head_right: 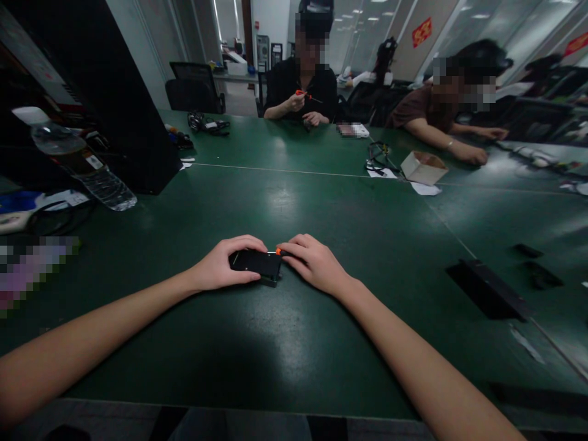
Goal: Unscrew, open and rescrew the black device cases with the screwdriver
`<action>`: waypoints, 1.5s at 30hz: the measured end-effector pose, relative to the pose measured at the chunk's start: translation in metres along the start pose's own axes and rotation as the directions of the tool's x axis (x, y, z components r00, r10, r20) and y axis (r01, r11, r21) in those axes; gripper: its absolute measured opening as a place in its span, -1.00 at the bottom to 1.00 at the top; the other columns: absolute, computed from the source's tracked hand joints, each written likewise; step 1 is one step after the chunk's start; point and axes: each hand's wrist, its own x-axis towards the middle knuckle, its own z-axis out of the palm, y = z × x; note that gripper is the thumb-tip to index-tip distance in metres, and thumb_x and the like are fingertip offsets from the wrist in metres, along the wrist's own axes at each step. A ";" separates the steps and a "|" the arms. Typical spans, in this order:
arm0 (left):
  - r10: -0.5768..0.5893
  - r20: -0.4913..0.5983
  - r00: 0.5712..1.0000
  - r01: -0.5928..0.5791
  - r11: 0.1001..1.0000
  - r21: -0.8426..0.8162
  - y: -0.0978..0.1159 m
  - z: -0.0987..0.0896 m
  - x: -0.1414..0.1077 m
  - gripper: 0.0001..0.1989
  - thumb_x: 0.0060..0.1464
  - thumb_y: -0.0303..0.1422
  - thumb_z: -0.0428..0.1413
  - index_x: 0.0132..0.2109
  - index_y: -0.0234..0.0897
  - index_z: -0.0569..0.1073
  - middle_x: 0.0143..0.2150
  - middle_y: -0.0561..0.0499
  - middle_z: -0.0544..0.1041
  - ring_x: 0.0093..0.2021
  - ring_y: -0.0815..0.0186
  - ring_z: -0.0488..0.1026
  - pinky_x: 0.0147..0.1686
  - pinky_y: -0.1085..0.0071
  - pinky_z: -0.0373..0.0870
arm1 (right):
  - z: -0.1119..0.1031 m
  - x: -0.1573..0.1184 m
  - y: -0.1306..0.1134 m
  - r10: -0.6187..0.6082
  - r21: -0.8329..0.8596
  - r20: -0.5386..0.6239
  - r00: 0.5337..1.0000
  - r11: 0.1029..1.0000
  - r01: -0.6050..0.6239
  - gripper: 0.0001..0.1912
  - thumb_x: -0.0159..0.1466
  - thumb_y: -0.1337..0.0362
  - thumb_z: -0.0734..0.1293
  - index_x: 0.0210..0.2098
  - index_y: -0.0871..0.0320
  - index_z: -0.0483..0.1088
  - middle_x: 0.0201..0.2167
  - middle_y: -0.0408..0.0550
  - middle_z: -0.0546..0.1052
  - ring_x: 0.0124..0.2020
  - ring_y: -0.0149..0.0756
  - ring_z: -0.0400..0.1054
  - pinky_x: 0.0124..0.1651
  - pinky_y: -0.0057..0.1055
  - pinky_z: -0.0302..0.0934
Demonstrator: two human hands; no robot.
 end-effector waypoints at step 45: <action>-0.492 -0.059 0.869 0.192 0.445 -0.875 -0.013 -0.008 0.013 -0.80 0.11 -0.47 0.14 -0.09 -0.36 0.41 -0.22 -0.06 0.55 -0.43 0.38 0.41 -0.40 0.45 0.32 | -0.046 -0.004 -0.027 0.162 0.079 -0.045 0.986 0.984 -0.158 -0.50 0.44 0.13 0.26 0.34 0.02 0.26 0.23 0.08 0.47 0.20 -0.05 0.38 0.23 -0.01 0.31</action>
